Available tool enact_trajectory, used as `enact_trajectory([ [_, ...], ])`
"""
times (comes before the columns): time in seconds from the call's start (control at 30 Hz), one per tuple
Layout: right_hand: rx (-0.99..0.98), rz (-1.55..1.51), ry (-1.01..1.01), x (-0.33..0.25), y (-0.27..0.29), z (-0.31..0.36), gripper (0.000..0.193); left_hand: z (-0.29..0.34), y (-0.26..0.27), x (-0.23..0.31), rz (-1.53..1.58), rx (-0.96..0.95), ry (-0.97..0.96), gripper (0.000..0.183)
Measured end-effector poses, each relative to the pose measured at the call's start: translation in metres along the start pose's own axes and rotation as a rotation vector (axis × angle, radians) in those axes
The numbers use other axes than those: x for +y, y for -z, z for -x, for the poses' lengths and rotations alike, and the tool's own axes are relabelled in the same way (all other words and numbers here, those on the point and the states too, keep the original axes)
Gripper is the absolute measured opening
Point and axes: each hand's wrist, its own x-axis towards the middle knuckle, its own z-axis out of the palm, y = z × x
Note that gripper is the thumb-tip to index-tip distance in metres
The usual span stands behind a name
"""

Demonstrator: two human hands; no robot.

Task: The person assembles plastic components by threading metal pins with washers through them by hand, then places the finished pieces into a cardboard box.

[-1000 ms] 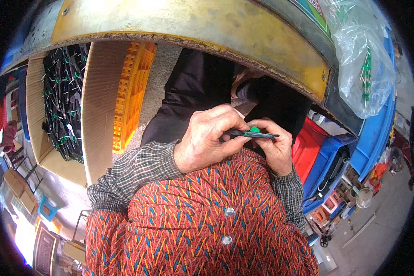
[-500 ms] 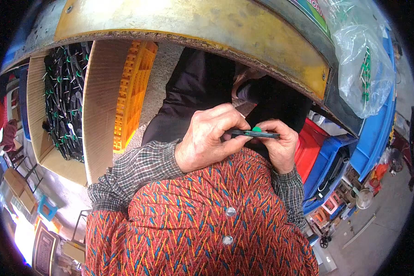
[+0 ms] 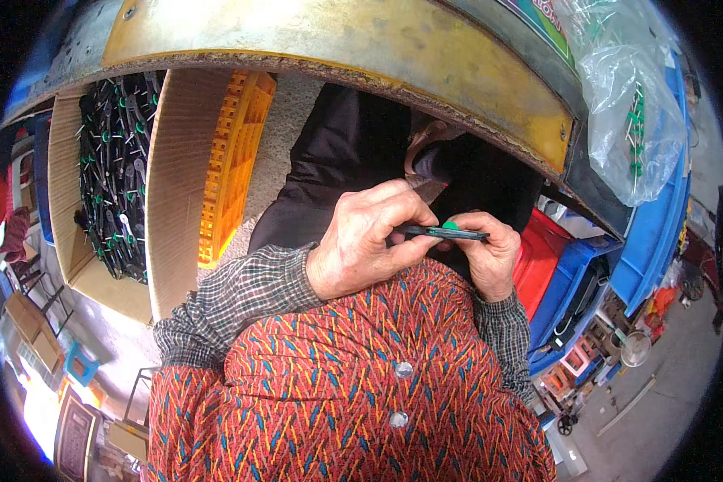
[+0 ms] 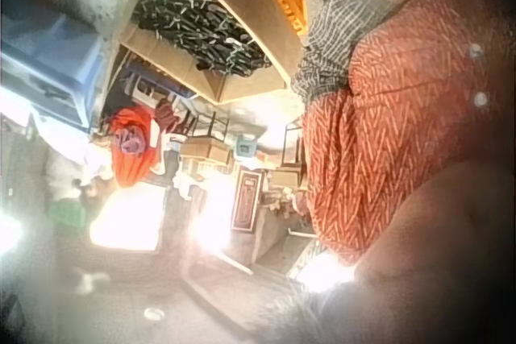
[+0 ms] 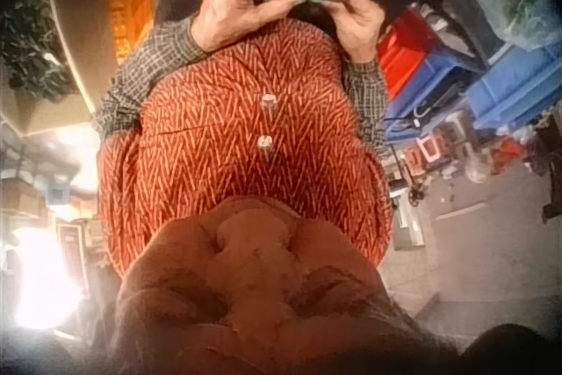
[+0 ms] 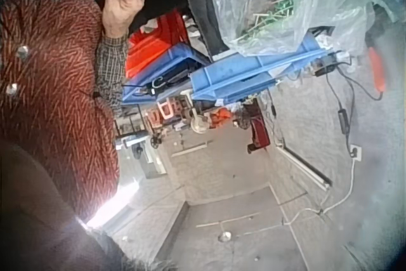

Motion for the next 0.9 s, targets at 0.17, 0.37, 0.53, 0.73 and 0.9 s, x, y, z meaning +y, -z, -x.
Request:
enact_trajectory([
  [0.17,0.0,0.014,-0.014,-0.003,0.001,0.002,0.009,0.0,0.002,0.002,0.003,-0.001,0.018,0.018],
  [0.37,-0.007,0.086,0.002,-0.022,0.003,0.002,0.008,-0.001,0.008,0.008,-0.004,-0.062,0.093,0.019],
  [0.53,0.004,0.194,0.047,-0.034,0.006,0.005,0.008,-0.009,0.01,0.014,-0.065,-0.169,0.02,0.029],
  [0.73,-0.016,0.381,0.164,-0.05,0.012,0.008,0.009,-0.023,-0.004,0.022,-0.149,-0.288,-0.104,0.035],
  [0.9,-0.001,0.433,0.265,-0.053,0.021,0.021,0.007,-0.024,-0.019,0.029,-0.161,-0.316,-0.172,0.03],
])
